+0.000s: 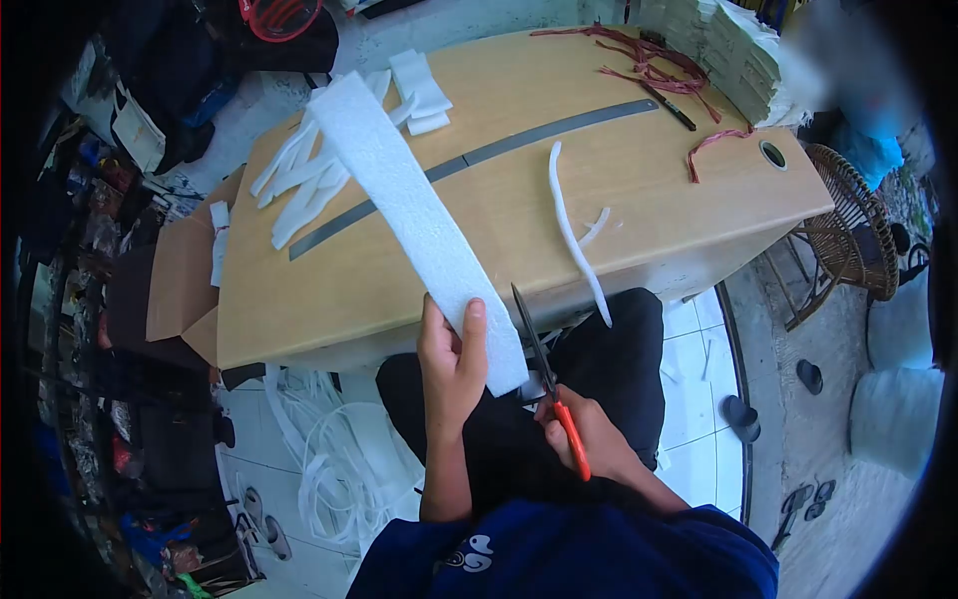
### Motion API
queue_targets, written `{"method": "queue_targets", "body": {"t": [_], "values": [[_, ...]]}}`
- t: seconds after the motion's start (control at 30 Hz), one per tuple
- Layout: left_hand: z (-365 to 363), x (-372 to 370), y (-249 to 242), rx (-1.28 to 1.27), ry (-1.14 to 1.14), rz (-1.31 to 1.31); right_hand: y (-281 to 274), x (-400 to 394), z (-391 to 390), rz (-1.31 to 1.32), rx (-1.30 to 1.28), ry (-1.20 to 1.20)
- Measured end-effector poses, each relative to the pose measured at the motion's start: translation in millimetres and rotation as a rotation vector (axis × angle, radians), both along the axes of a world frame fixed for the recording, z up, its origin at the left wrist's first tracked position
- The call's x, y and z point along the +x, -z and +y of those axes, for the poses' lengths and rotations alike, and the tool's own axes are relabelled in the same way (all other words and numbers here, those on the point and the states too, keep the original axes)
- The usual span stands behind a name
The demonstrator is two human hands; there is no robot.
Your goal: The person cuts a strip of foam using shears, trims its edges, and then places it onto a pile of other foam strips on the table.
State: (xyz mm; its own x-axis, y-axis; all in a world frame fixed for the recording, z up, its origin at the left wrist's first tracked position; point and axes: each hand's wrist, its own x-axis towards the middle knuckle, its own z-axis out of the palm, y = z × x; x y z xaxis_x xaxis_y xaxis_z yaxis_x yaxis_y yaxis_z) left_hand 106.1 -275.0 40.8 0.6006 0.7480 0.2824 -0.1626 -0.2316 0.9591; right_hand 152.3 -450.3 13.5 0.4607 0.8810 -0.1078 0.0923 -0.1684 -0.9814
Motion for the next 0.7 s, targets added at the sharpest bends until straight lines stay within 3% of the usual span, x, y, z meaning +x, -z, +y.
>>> {"method": "queue_targets", "body": {"t": [0.23,0.53,0.63,0.7], "values": [[-2,0,-2,0.049,-0.035,0.044,8,-7,-1,-0.074,0.014,-0.023],[-6,2,-1,0.068,-0.083,0.028,-3,-12,8,-0.113,-0.138,0.135],[-6,1,-3,0.040,-0.068,0.013,1,-10,7,0.026,-0.161,0.151],[-7,1,-5,0.022,-0.078,0.006,16,-9,5,0.053,-0.034,0.184]]}}
